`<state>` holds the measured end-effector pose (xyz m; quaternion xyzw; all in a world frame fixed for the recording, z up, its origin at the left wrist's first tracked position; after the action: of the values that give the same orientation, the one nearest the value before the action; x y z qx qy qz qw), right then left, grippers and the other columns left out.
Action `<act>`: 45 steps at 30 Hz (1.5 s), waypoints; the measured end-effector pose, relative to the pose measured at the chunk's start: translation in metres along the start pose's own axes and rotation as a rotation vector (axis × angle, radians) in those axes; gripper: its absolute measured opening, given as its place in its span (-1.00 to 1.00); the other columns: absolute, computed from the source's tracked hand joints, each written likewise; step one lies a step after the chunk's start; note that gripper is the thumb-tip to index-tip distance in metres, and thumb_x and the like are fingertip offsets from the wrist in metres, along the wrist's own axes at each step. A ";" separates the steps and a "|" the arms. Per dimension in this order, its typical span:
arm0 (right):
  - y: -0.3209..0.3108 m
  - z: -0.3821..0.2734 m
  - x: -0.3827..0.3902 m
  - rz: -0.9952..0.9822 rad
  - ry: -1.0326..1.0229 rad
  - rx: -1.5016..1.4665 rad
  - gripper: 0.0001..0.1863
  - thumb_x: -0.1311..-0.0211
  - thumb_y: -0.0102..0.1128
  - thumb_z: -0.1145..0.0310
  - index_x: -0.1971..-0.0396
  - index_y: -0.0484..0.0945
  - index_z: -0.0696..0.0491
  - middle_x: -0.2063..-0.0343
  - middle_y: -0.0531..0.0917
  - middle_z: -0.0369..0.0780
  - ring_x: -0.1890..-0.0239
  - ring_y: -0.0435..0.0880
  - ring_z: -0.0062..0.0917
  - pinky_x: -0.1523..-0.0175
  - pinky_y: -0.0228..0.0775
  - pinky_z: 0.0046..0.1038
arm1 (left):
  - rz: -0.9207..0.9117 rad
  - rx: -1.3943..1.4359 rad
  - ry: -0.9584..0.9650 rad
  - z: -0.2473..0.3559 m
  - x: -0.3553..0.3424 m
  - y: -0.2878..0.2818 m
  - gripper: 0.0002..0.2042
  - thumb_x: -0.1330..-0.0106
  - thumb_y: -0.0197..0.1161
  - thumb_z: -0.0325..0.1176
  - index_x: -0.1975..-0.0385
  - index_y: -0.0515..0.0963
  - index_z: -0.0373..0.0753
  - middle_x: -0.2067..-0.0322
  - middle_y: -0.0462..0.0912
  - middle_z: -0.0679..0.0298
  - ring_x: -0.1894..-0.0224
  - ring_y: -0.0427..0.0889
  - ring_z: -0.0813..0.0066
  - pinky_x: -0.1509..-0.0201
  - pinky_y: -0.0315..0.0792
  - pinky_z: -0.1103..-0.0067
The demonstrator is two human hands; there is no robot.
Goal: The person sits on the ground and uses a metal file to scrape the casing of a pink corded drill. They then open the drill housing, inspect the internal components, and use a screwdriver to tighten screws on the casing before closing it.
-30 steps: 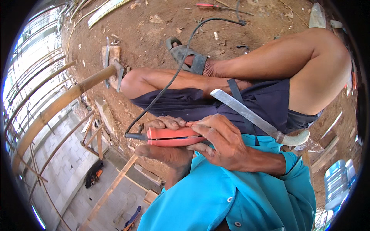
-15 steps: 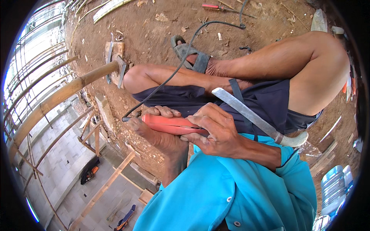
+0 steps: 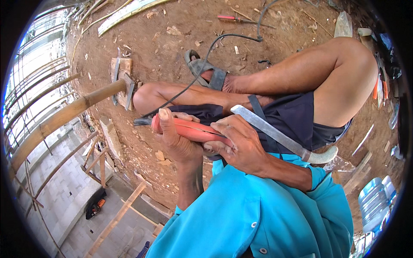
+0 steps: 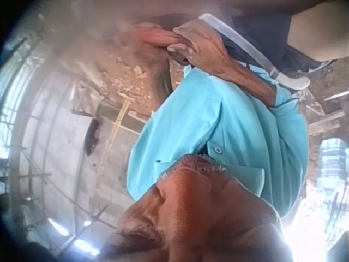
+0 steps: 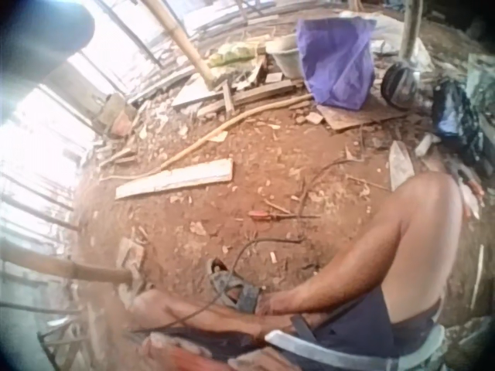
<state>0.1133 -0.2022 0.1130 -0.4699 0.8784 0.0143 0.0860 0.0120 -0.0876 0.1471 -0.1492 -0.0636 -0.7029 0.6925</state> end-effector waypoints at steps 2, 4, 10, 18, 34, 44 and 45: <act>0.001 0.001 0.001 0.016 -0.012 -0.016 -0.51 0.08 0.66 0.36 0.15 0.64 0.22 0.36 0.61 -0.15 0.32 0.61 -0.27 0.23 0.48 -0.26 | -0.003 -0.016 0.033 0.000 -0.003 -0.002 -0.56 -0.45 0.28 0.10 0.35 0.44 -0.20 0.59 0.54 0.28 0.55 0.58 0.46 0.45 0.52 0.51; 0.005 0.004 -0.004 0.031 -0.047 -0.040 -0.51 0.09 0.66 0.36 0.15 0.65 0.22 0.39 0.61 -0.15 0.33 0.62 -0.28 0.24 0.48 -0.28 | 0.011 -0.038 0.050 0.000 -0.009 -0.005 -0.53 -0.42 0.31 0.12 0.36 0.46 -0.24 0.59 0.56 0.26 0.56 0.57 0.46 0.48 0.49 0.52; 0.013 0.015 -0.011 0.063 -0.043 -0.027 -0.59 0.07 0.64 0.38 0.23 0.67 0.23 0.46 0.60 -0.16 0.41 0.61 -0.29 0.28 0.46 -0.29 | -0.158 0.049 -0.030 -0.016 -0.024 -0.009 -0.47 -0.33 0.42 0.08 0.10 0.47 -0.31 0.39 0.67 0.16 0.37 0.69 0.41 0.30 0.63 0.47; 0.022 -0.004 -0.045 0.070 -0.420 0.330 -0.82 -0.06 0.49 0.36 0.38 0.66 0.08 0.43 0.61 -0.22 0.40 0.62 -0.28 0.34 0.47 -0.27 | -0.369 0.077 -0.237 -0.054 -0.064 -0.039 -0.42 -0.21 0.57 -0.05 0.00 0.47 -0.35 0.18 0.70 0.06 0.16 0.77 0.27 0.07 0.73 0.35; 0.082 -0.056 -0.018 -0.391 -0.586 -0.379 -0.71 -0.04 0.28 0.35 0.66 0.32 0.00 0.61 0.41 -0.29 0.62 0.48 -0.38 0.57 0.28 -0.25 | -0.699 0.254 -0.339 -0.060 -0.065 -0.019 -0.48 -0.28 0.52 -0.05 0.06 0.48 -0.34 0.28 0.71 0.07 0.28 0.77 0.19 0.15 0.74 0.28; -0.011 -0.013 -0.012 -0.259 0.212 -0.107 -0.56 -0.15 0.55 0.15 0.18 0.61 0.17 0.31 0.66 -0.12 0.29 0.68 -0.25 0.22 0.55 -0.25 | -0.695 0.668 -0.392 -0.050 -0.072 -0.040 -0.63 -0.37 0.44 -0.16 0.09 0.50 -0.32 0.28 0.69 0.14 0.27 0.75 0.29 0.10 0.71 0.32; -0.009 -0.010 -0.013 -0.274 0.227 0.001 -0.43 -0.13 0.57 0.13 0.03 0.54 0.19 0.19 0.63 -0.06 0.15 0.66 -0.18 0.08 0.53 -0.22 | -0.617 0.524 -0.385 -0.050 -0.074 -0.036 -0.63 -0.38 0.43 -0.14 0.09 0.50 -0.30 0.28 0.69 0.16 0.28 0.75 0.30 0.11 0.71 0.32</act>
<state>0.1264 -0.1973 0.1258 -0.5836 0.8103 -0.0511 -0.0123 -0.0297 -0.0308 0.0816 -0.0710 -0.4086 -0.7962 0.4405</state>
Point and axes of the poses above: each hand's wrist, its own x-axis away from the middle knuckle, its own y-axis out of the palm, z = x × y, the point moved 4 cm from there along -x, towards the middle knuckle
